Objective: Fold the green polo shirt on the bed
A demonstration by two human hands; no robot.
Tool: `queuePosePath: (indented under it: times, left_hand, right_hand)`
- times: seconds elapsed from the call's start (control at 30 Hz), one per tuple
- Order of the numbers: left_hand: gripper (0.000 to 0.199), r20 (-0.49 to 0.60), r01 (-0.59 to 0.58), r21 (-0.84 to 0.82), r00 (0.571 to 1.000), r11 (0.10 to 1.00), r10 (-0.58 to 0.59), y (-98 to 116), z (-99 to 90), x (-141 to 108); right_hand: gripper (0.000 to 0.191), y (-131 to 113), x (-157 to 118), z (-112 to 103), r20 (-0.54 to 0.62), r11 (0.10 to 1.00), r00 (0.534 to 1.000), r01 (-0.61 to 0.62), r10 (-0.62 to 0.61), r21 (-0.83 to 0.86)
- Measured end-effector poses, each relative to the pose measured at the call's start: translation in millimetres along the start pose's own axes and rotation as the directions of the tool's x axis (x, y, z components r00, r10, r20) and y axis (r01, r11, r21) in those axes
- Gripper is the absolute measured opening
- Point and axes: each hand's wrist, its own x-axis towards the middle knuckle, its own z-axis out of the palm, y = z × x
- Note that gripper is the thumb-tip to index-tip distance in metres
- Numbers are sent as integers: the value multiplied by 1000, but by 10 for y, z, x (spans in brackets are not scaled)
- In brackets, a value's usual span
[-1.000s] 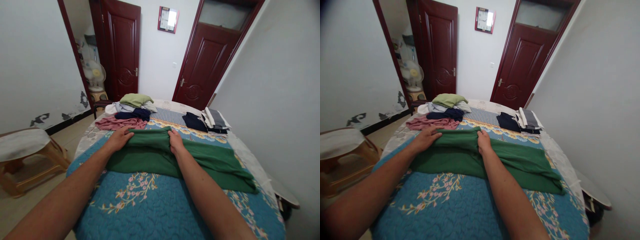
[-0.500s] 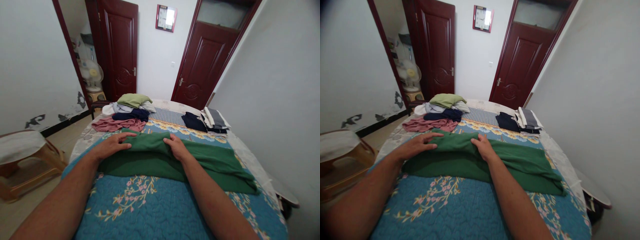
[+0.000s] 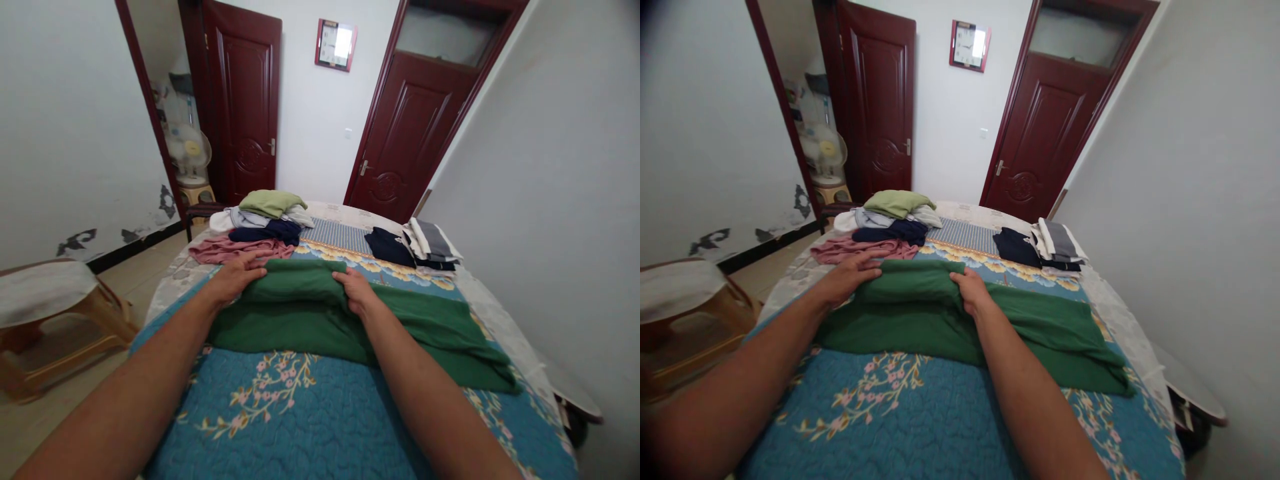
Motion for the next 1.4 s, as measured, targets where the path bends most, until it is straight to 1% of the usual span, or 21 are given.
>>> queuePosePath:
  times: [0.07,0.1,0.17,0.23,0.27,0.37,0.43,0.5,0.53,0.6,0.7,0.77,0.8,0.87,0.97,1.03,1.1,1.2,1.27,1.33,1.4]
  left_hand:
    - [83,-8,20,104,1000,994,-19,33,-5,99]
    - [82,26,26,165,999,986,-31,38,-13,128]
    - [80,140,17,224,989,974,-50,17,-38,147]
    - [78,234,4,195,971,981,-50,-35,-68,144]
    - [77,249,1,167,967,986,-43,-66,-79,148]
    - [75,165,-29,153,986,988,3,-138,-76,248]
    - [72,53,-93,199,995,975,84,-156,-45,389]
    - [71,-35,-141,216,988,966,152,-161,-9,541]
    - [71,-62,-134,206,987,969,149,-165,4,602]
    - [74,-92,-48,199,994,979,67,-185,8,665]
    - [75,-66,89,258,995,962,-75,-250,-41,612]
    - [70,-1,106,258,994,960,-109,-294,-84,536]
    - [68,29,108,234,993,966,-118,-306,-97,507]
    - [66,49,118,163,991,979,-127,-300,-98,485]
    - [73,-6,117,45,993,992,-117,-210,-51,531]
    - [79,-25,67,-75,997,995,-70,-137,-39,557]
    - [81,20,18,-229,1000,973,-14,-113,-74,540]
    - [61,74,-10,-380,996,925,41,-217,-183,458]
    - [42,40,-20,-383,998,923,38,-333,-223,421]
    - [37,-14,-20,-348,1000,937,16,-410,-201,427]
    - [43,-55,-18,-318,998,948,1,-409,-143,462]
  right_hand:
    - [26,-29,115,9,-114,999,992,-41,44,31]
    - [26,-30,153,-5,-122,997,990,-68,73,47]
    - [31,-4,187,-66,-63,991,991,-114,118,72]
    - [39,50,180,-154,-1,986,989,-148,149,82]
    - [43,76,172,-195,6,983,987,-162,162,84]
    - [47,107,175,-252,13,980,985,-173,173,93]
    - [46,67,206,-222,29,986,992,-122,119,115]
    - [47,-3,238,-165,30,989,999,-32,28,146]
    - [47,-38,245,-142,21,987,1000,13,-17,158]
    - [49,-83,228,-130,43,986,997,57,-65,156]
    - [67,-64,148,-215,170,999,985,-34,27,37]
    - [79,-19,104,-297,223,991,966,-116,128,-65]
    - [79,-1,98,-328,229,984,959,-150,168,-94]
    - [68,16,122,-355,224,974,949,-203,222,-105]
    - [53,-5,197,-314,165,972,958,-228,235,-59]
    - [50,-20,212,-281,103,991,986,-130,130,-1]
    - [46,-8,173,-286,52,997,997,55,-58,57]
    - [21,67,66,-377,78,951,948,310,-308,-16]
    - [6,130,24,-446,137,899,912,407,-388,-164]
    - [9,173,29,-484,154,838,886,463,-436,-288]
    - [16,175,54,-487,127,780,859,505,-496,-369]
